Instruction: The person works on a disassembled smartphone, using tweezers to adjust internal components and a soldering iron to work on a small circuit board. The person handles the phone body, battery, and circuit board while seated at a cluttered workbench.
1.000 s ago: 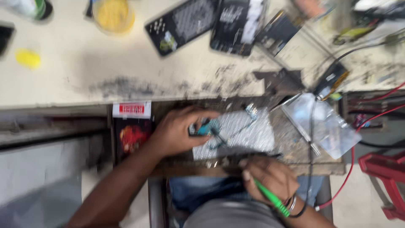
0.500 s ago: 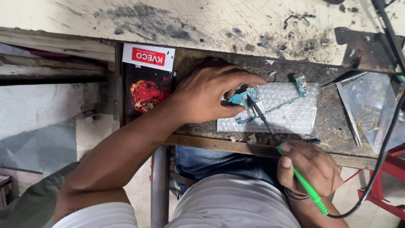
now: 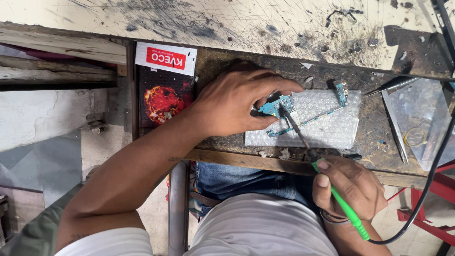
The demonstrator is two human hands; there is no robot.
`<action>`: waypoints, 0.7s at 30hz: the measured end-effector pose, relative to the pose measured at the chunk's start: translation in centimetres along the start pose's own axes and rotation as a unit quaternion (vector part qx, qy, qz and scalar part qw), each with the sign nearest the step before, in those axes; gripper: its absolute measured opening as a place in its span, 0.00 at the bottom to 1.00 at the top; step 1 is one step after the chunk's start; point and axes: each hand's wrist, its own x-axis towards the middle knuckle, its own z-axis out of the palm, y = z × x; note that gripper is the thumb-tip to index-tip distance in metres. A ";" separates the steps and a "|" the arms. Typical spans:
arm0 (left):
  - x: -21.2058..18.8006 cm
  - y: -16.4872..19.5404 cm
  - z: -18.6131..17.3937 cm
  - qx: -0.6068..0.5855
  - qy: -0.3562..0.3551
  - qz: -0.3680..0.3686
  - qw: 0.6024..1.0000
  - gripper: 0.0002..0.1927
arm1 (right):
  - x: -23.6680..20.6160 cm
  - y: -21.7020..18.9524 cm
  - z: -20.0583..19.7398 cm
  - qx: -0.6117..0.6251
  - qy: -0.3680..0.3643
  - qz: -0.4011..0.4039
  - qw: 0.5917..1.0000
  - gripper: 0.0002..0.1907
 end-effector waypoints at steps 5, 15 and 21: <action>-0.1 -0.1 0.1 -0.003 0.004 -0.007 1.000 0.32 | 0.1 -0.2 0.3 0.000 0.017 -0.010 1.000 0.05; 0.0 0.0 0.1 -0.013 -0.002 -0.008 1.000 0.32 | 0.0 -0.4 -0.2 -0.016 -0.011 0.013 1.000 0.06; -0.1 0.1 -0.1 -0.008 -0.009 -0.016 1.000 0.33 | 0.1 -0.4 0.0 -0.011 -0.005 0.005 1.000 0.06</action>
